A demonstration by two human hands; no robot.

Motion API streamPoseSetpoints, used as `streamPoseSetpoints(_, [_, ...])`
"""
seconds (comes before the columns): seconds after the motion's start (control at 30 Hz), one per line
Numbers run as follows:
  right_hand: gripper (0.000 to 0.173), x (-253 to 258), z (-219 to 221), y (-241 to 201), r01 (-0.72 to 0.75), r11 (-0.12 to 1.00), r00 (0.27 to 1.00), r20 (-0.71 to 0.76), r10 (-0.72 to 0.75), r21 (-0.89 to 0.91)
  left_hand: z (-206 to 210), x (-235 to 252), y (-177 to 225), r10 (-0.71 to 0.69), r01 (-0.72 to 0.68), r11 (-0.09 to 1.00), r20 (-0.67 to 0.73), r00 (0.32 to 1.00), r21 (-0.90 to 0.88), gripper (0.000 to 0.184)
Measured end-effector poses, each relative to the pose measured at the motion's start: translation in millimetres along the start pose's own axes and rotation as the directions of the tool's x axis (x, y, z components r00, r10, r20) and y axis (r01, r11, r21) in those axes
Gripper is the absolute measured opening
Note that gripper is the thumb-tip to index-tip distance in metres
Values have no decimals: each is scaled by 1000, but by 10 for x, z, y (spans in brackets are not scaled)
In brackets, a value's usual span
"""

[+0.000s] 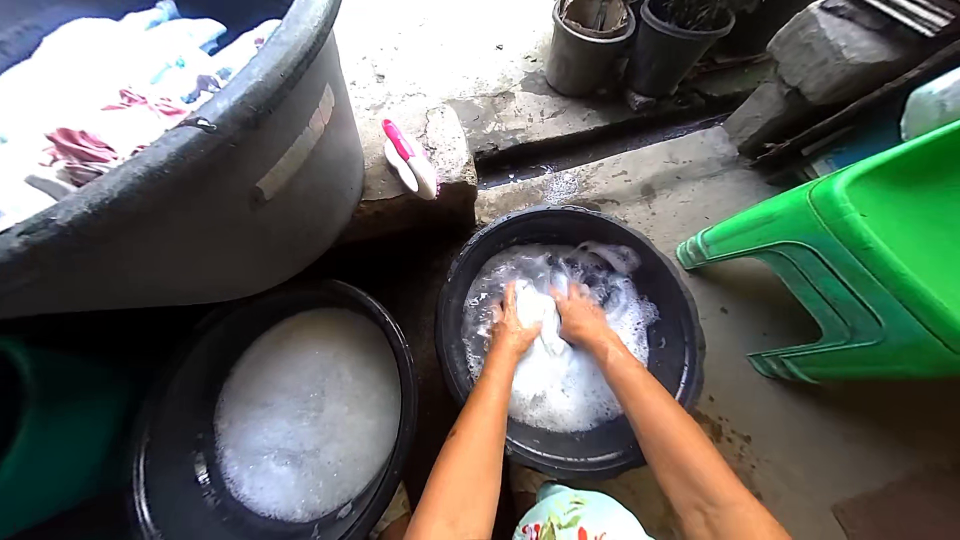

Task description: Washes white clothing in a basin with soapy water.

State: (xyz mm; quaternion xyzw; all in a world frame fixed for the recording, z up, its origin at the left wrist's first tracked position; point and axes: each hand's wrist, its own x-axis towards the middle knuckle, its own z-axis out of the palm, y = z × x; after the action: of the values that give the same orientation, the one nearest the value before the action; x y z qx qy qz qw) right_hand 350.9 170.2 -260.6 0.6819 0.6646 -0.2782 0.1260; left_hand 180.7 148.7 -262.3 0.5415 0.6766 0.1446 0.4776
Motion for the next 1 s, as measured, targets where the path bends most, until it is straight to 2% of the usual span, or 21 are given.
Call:
streamPoseSetpoints(0.03, [86, 3, 90, -17, -27, 998, 994, 105, 22, 48, 3, -24, 15, -51, 49, 997, 22, 998, 67, 104])
streamPoseSetpoints(0.1, [60, -47, 286, -14, -151, 974, 969, 222, 111, 170, 11, -72, 51, -161, 150, 976, 58, 985, 159, 92])
streamPoseSetpoints(0.17, [52, -211, 413, -27, -294, 900, 948, 215, 233, 320, 6, -76, 75, -201, 170, 959, 120, 972, 226, 85])
streamPoseSetpoints(0.23, [50, -323, 309, -162, -329, 856, 942, 197, 271, 399, -28, -21, 35, -188, 170, 980, 196, 962, 106, 74])
streamPoseSetpoints(0.3, [49, -293, 240, -204, -199, 875, 976, 10, 217, 441, -4, 74, -43, -144, 181, 950, 157, 977, -254, 63])
streamPoseSetpoints(0.33, [51, -267, 204, -221, -91, 856, 982, -98, 163, 510, 12, 124, -70, -140, 170, 882, 99, 985, -440, 60])
streamPoseSetpoints(0.4, [59, -265, 228, -270, 185, 639, 938, -328, 112, 746, 11, 184, -116, -146, 128, 760, 24, 989, -637, 56])
streamPoseSetpoints(0.43, [71, -328, 206, -343, 259, 575, 921, -378, 96, 776, -1, 183, -131, -136, 83, 719, -23, 990, -690, 50])
streamPoseSetpoints(0.47, [83, -429, 164, -448, 275, 583, 915, -394, 86, 765, -28, 120, -130, -120, 47, 675, -47, 992, -736, 46])
streamPoseSetpoints(0.53, [90, -595, 102, -659, 272, 720, 884, -462, 77, 639, -121, -31, -62, -115, 16, 596, -66, 991, -803, 42])
streamPoseSetpoints(0.6, [82, -570, 14, -738, 234, 810, 848, -521, 101, 538, -206, -99, 24, -113, 8, 616, -78, 991, -788, 41])
streamPoseSetpoints(0.63, [75, -501, -62, -714, 184, 830, 856, -501, 129, 527, -217, -104, 53, -101, 2, 627, -78, 992, -779, 40])
streamPoseSetpoints(0.73, [63, -210, -345, -479, -103, 870, 938, -243, 246, 482, -216, -172, 128, -8, -27, 626, -40, 999, -779, 33])
streamPoseSetpoints(0.8, [63, -113, -535, -337, -215, 917, 957, -114, 267, 337, -178, -128, 139, 3, -33, 585, -39, 999, -810, 30])
streamPoseSetpoints(0.87, [58, -145, -536, -189, -211, 958, 963, -130, 238, 193, -132, -42, 79, -82, -11, 644, -83, 993, -765, 42])
streamPoseSetpoints(0.93, [53, -148, -366, -38, -126, 986, 974, -176, 143, 106, -104, 73, -14, -180, 68, 791, -125, 976, -609, 72])
streamPoseSetpoints(1.0, [76, -149, -149, -21, -57, 997, 996, -61, 60, 50, -113, 64, 6, -259, 207, 921, -121, 958, -330, 101])
